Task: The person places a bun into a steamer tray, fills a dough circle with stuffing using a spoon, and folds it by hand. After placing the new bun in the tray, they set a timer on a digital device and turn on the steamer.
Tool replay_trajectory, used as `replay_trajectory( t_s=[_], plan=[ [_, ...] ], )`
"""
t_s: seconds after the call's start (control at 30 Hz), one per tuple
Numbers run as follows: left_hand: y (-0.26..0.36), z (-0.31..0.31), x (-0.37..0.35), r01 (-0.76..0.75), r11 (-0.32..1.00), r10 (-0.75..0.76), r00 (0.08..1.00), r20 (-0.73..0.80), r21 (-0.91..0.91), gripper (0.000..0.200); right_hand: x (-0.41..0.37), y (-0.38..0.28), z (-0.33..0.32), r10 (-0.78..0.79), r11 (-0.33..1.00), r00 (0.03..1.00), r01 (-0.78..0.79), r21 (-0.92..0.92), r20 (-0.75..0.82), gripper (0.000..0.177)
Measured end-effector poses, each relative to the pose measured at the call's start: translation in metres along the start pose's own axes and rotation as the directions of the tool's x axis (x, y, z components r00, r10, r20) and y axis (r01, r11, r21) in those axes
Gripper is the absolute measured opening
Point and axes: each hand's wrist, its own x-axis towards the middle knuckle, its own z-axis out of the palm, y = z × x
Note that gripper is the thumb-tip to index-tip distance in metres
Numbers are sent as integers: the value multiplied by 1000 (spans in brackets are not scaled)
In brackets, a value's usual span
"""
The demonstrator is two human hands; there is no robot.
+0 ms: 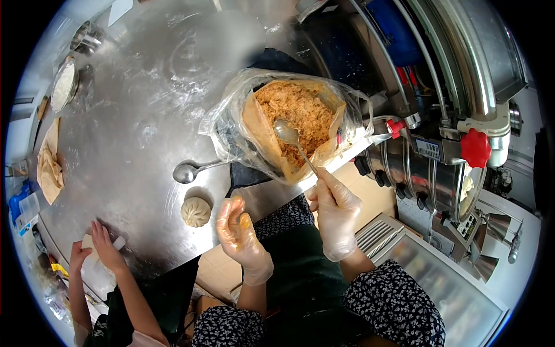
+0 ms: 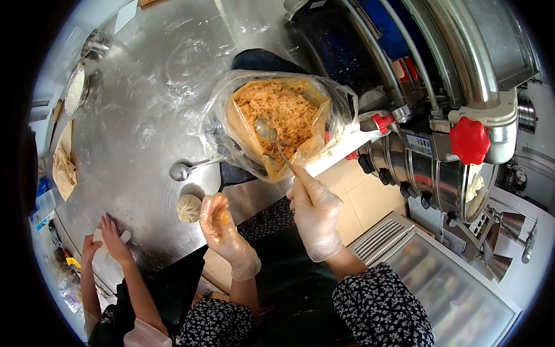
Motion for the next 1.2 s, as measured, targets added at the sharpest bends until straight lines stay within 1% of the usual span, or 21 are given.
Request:
replay_trajectory(
  t_s=[0.03, 0.1, 0.13, 0.2, 0.23, 0.27, 0.33, 0.37, 0.47, 0.5, 0.6, 0.7, 0.8, 0.9, 1.0, 1.07, 1.1, 1.13, 1.2],
  plan=[
    [-2, -1, 1, -35, 999, 35, 999, 7, 19, 38, -1, -3, -2, 38, 999, 999, -38, 18, 2, 32],
    [-5, -4, 7, -107, 993, 106, 994, 20, 56, 38, -3, -5, -7, -24, 999, 1000, 23, -29, -5, 31],
    [-4, -3, 12, -175, 975, 172, 985, 32, 138, 40, -6, -6, -8, -54, 997, 999, 54, -52, -5, 31],
    [1, 6, 30, -302, 905, 296, 953, 67, 300, 42, -14, -14, -10, -87, 995, 996, 86, -43, -21, 26],
    [7, 18, 42, -351, 904, 351, 935, 46, 244, 47, -18, -17, -12, -105, 994, 994, 104, -38, -29, 23],
    [14, 27, 52, -386, 892, 379, 922, 76, 234, 50, -21, -16, -15, -150, 986, 988, 148, -79, -21, 25],
    [28, 34, 68, -494, 809, 438, 868, 235, 317, 53, -26, -15, -24, -237, 959, 971, 234, -160, 0, 28],
    [24, 37, 72, -492, 836, 436, 865, 250, 245, 56, -28, -15, -28, -285, 941, 959, 281, -189, 7, 31],
    [28, 39, 70, -445, 868, 372, 877, 305, 220, 47, -31, -17, -36, -376, 897, 924, 383, -221, 75, 32],
    [24, 39, 73, -518, 816, 434, 842, 321, 255, 47, -32, -14, -36, -397, 893, 915, 403, -199, 73, 33],
    [26, 40, 71, -477, 857, 416, 864, 283, 196, 47, -34, -13, -39, -424, 861, 896, 444, -250, 132, 35],
    [26, 36, 72, -523, 802, 439, 843, 311, 289, 47, -36, -10, -40, -480, 822, 865, 501, -269, 146, 38],
    [26, 38, 73, -514, 819, 455, 852, 259, 255, 53, -38, -8, -41, -500, 799, 848, 530, -286, 175, 41],
    [26, 34, 76, -576, 747, 507, 816, 277, 331, 52, -38, -16, -43, -516, 734, 822, 569, -371, 241, 43],
    [30, 29, 82, -640, 667, 576, 767, 282, 381, 53, -36, -14, -47, -596, 600, 746, 660, -452, 298, 42],
    [27, 22, 82, -625, 687, 573, 780, 253, 370, 54, -29, -1, -52, -572, 654, 789, 604, -455, 225, 43],
    [25, 18, 81, -616, 697, 570, 787, 237, 367, 54, -19, -10, -51, -535, 667, 814, 571, -479, 225, 43],
    [25, 11, 80, -613, 697, 580, 787, 211, 372, 54, -6, -13, -52, -474, 693, 848, 525, -495, 237, 38],
    [25, -5, 73, -604, 694, 597, 787, 156, 392, 54, 26, -5, -56, -390, 756, 878, 478, -447, 279, 31]
  ],
)
